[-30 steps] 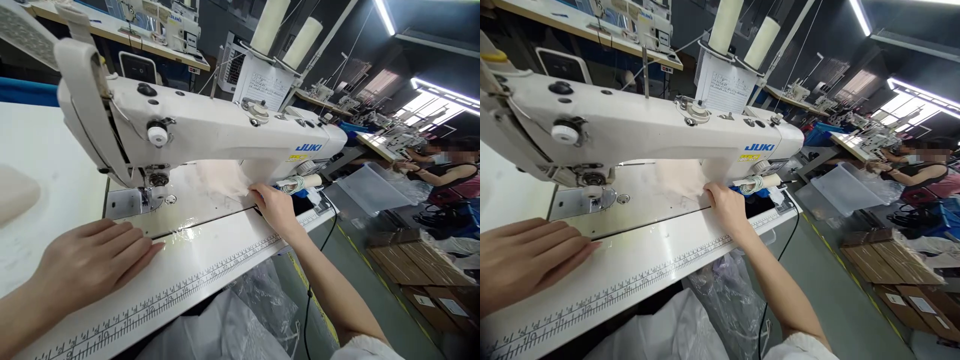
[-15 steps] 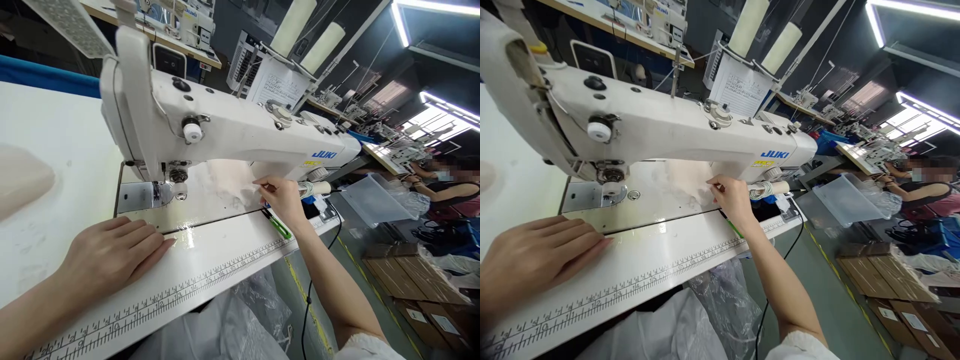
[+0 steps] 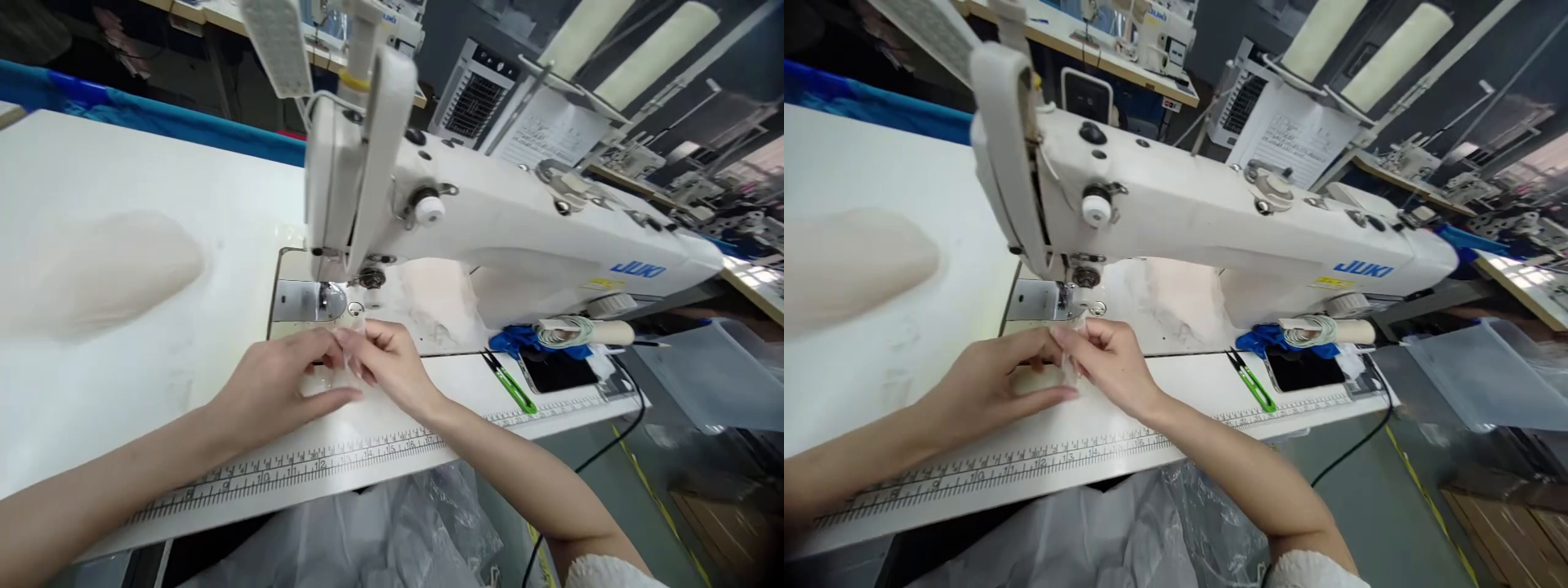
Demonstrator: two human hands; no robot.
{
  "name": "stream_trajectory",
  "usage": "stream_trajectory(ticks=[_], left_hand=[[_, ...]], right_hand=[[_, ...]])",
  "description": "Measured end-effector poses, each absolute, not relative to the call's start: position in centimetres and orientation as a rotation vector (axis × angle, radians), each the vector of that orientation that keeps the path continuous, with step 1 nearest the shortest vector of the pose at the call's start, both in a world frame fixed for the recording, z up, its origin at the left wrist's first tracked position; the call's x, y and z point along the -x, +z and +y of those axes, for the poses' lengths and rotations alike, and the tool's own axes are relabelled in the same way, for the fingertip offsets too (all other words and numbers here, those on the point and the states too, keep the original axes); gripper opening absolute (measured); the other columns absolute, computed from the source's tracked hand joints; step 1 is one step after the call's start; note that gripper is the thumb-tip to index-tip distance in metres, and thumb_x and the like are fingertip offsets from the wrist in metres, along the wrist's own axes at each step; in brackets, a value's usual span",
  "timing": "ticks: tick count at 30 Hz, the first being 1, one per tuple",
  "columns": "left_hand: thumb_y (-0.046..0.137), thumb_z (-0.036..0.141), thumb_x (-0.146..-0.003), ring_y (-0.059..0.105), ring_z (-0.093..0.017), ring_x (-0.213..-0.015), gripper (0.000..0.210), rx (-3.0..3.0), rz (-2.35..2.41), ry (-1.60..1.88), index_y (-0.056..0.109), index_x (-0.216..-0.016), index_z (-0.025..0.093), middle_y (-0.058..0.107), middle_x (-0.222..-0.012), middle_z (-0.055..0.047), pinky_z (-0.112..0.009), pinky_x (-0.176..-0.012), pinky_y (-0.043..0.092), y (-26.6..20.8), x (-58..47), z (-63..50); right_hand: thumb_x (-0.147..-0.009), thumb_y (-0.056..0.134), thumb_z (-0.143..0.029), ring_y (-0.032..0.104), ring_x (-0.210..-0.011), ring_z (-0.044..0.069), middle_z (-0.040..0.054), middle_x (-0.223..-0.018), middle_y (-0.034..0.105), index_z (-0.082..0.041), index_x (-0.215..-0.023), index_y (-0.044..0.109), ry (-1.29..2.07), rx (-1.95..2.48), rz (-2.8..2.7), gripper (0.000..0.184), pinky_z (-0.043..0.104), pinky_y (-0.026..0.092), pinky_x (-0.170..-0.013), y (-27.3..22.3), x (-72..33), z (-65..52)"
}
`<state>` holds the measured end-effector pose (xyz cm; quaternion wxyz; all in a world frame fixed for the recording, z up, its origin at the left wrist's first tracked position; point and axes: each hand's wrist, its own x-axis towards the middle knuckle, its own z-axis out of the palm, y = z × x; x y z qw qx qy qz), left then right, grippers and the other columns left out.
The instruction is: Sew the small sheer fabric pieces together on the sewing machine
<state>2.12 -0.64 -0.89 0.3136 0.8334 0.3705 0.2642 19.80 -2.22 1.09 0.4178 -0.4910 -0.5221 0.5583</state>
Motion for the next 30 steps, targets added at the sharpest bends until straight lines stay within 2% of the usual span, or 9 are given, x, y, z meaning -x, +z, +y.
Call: stream_trajectory(ticks=[3,9,15,18,20,23,25,28,30], left_hand=[[0.045,0.043,-0.095,0.059,-0.014,-0.068,0.030,-2.014,0.933,0.627,0.060,-0.081,0.022,0.066,-0.081,0.001,-0.026,-0.061,0.044,-0.3,-2.1,-0.3],[0.040,0.048,-0.097,0.058,-0.014,-0.069,0.038,-1.768,0.803,0.651,0.059,-0.077,0.021,0.064,-0.077,-0.001,-0.027,-0.061,0.044,0.5,-1.9,0.4],[0.045,0.050,-0.090,0.046,-0.012,-0.052,0.036,-2.212,1.326,0.639,0.048,-0.068,0.021,0.059,-0.064,0.001,-0.027,-0.050,0.031,0.6,-1.2,1.1],[0.046,0.052,-0.087,0.045,-0.014,-0.053,0.039,-2.426,1.541,0.399,0.045,-0.063,0.021,0.059,-0.062,0.000,-0.031,-0.057,0.032,1.0,-0.6,1.9],[0.050,0.051,-0.084,0.048,-0.016,-0.055,0.038,-2.452,1.614,0.241,0.045,-0.062,0.021,0.060,-0.063,0.000,-0.033,-0.062,0.033,1.3,-0.2,2.5],[0.054,0.050,-0.081,0.054,-0.019,-0.059,0.029,-2.343,1.644,0.066,0.054,-0.071,0.023,0.064,-0.070,0.000,-0.031,-0.059,0.032,1.8,0.5,3.2],[0.056,0.052,-0.079,0.057,-0.020,-0.061,0.027,-2.274,1.599,0.008,0.058,-0.077,0.025,0.066,-0.072,0.001,-0.031,-0.058,0.031,1.9,0.8,3.5],[0.056,0.051,-0.080,0.058,-0.019,-0.063,0.026,-2.292,1.532,0.046,0.059,-0.078,0.025,0.068,-0.075,0.001,-0.031,-0.061,0.033,1.8,1.0,3.5],[0.054,0.048,-0.082,0.058,-0.018,-0.063,0.025,-2.311,1.510,0.089,0.059,-0.077,0.024,0.069,-0.077,0.001,-0.031,-0.063,0.034,1.6,1.1,3.4]], right_hand=[[-0.085,0.063,-0.053,0.037,-0.043,0.005,-0.0070,-0.048,0.044,-0.020,-0.053,0.045,1.441,1.208,-1.282,0.050,0.021,0.031,-0.045,0.9,-19.9,-1.6],[-0.092,0.049,-0.054,0.054,-0.058,0.011,-0.0012,-0.064,0.056,-0.020,-0.068,0.052,1.623,1.158,-1.246,0.041,0.023,0.043,-0.051,0.6,-20.4,-1.3],[-0.085,0.063,-0.038,0.056,-0.060,0.011,-0.0046,-0.068,0.056,-0.023,-0.093,0.054,1.552,1.199,-1.339,0.019,0.023,0.050,-0.052,0.0,-20.5,-1.5],[-0.082,0.066,-0.033,0.056,-0.063,0.010,-0.0027,-0.083,0.058,-0.023,-0.092,0.054,1.508,1.226,-1.403,0.019,0.023,0.051,-0.053,-0.2,-20.6,-1.6],[-0.082,0.066,-0.030,0.054,-0.060,0.009,-0.0040,-0.079,0.057,-0.023,-0.093,0.054,1.487,1.258,-1.461,0.018,0.023,0.050,-0.054,-0.2,-20.7,-1.7],[-0.079,0.071,-0.023,0.053,-0.058,0.009,-0.0060,-0.074,0.055,-0.024,-0.100,0.056,1.397,1.337,-1.637,0.026,0.024,0.047,-0.058,-0.2,-20.8,-2.0],[-0.077,0.073,-0.021,0.052,-0.061,0.008,-0.0031,-0.088,0.057,-0.024,-0.101,0.059,1.253,1.386,-1.817,0.028,0.024,0.047,-0.061,-0.1,-20.7,-2.3],[-0.082,0.070,-0.022,0.049,-0.059,0.006,-0.0001,-0.103,0.057,-0.023,-0.092,0.063,1.053,1.404,-2.047,0.012,0.026,0.046,-0.063,0.1,-20.3,-2.7],[-0.088,0.064,-0.022,0.047,-0.058,0.007,-0.0002,-0.100,0.057,-0.022,-0.087,0.063,1.011,1.381,-2.105,0.001,0.026,0.044,-0.062,0.2,-20.0,-2.8]])
